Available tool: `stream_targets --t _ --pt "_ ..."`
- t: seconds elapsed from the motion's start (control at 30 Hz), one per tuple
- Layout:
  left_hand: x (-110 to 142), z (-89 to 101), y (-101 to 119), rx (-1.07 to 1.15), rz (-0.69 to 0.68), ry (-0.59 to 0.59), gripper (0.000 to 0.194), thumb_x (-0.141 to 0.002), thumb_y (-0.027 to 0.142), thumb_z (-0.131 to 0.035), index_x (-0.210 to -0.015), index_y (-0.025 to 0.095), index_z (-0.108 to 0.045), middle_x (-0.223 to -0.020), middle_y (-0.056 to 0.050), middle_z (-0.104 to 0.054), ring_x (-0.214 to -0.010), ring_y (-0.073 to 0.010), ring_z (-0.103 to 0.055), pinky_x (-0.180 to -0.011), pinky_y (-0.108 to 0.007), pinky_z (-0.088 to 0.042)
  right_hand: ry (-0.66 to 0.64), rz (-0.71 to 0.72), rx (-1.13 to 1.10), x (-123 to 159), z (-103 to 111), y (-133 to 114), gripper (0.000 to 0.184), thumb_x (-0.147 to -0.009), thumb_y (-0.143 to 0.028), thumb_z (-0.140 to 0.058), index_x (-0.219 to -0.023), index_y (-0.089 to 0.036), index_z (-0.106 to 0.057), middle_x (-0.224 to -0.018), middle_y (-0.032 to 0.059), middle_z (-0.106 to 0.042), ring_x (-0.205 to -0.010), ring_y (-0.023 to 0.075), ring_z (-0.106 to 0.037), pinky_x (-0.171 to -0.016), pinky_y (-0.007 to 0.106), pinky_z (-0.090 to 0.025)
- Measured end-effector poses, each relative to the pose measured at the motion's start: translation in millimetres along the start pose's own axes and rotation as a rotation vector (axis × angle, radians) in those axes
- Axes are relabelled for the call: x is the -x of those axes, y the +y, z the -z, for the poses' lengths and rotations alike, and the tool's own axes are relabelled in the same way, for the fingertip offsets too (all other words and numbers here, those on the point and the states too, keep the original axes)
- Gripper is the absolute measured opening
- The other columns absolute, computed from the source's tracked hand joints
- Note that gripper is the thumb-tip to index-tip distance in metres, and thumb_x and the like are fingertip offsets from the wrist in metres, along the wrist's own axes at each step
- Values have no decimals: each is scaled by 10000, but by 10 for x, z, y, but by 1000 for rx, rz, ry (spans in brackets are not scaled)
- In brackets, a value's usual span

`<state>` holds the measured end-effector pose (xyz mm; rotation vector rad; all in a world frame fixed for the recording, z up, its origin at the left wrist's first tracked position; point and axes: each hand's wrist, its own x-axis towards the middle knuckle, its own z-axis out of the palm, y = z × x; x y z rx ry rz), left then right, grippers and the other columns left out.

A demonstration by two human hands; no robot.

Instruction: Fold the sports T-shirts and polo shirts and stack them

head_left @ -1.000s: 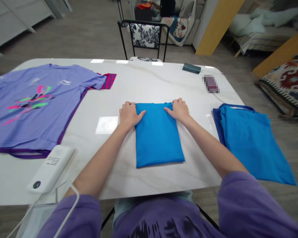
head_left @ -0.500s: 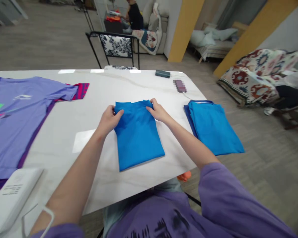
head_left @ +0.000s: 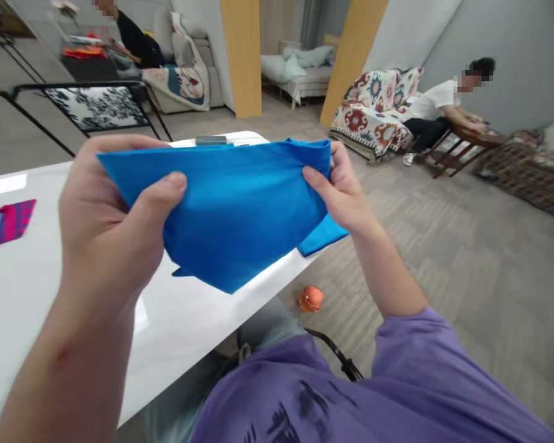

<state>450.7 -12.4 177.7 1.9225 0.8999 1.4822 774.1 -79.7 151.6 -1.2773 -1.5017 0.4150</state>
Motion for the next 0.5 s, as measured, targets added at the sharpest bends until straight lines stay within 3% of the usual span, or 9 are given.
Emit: stream_targets --t 0.1,0.17,0.23,0.33,0.43,0.5 --pt "-257 -598 29 84 -2 -145 539 -1083 640 -732 -1454 257 -656 -1283 -10 -715 -1298 -379 -779 -1044 -593 -679 37 56 180 -142 732 173 553 -1183 -709 -474 -1520 -274 -519 -1462 26 -619 -1430 267 -648 -1111 479 -630" --pt "-521 -1074 -141 128 17 -222 580 -1115 661 -667 -1500 233 -587 -1297 -24 -704 -1227 -353 -814 -967 -519 -696 46 73 249 -379 1108 467 552 -1187 -695 -455 -1512 -256 -529 -1464 19 -627 -1417 263 -661 -1115 482 -617" --pt "-811 -1581 -405 156 76 -300 571 -1163 599 -579 -1541 177 -508 -1304 -50 -703 -1176 -336 -828 -909 -457 -683 46 60 309 -674 1352 873 538 -1184 -674 -516 -1488 -231 -530 -1452 25 -644 -1386 256 -680 -1153 496 -611" --pt "-1103 -2248 -838 94 245 -370 534 -1196 489 -494 -1527 73 -448 -1412 -150 -695 -1274 -370 -788 -943 -450 -670 10 -36 424 -1053 1441 1538 510 -1179 -600 -614 -1470 -193 -516 -1459 73 -668 -1378 266 -681 -1239 550 -571" --pt "-1018 -2623 -1170 -92 315 -295 642 -1081 421 -779 -1523 85 -456 -1627 -251 -585 -1531 -445 -629 -1189 -544 -617 -12 -148 533 -1162 1249 2069 532 -1148 -523 -700 -1491 -167 -503 -1531 146 -642 -1460 315 -638 -1303 592 -510" --pt "-794 -2746 -1321 -261 277 -183 928 -828 308 -1050 -1543 149 -479 -1759 -263 -455 -1702 -491 -414 -1390 -638 -437 -5 -206 595 -1105 1052 2338 595 -1108 -481 -768 -1523 -154 -493 -1611 196 -584 -1550 362 -572 -1332 612 -473"
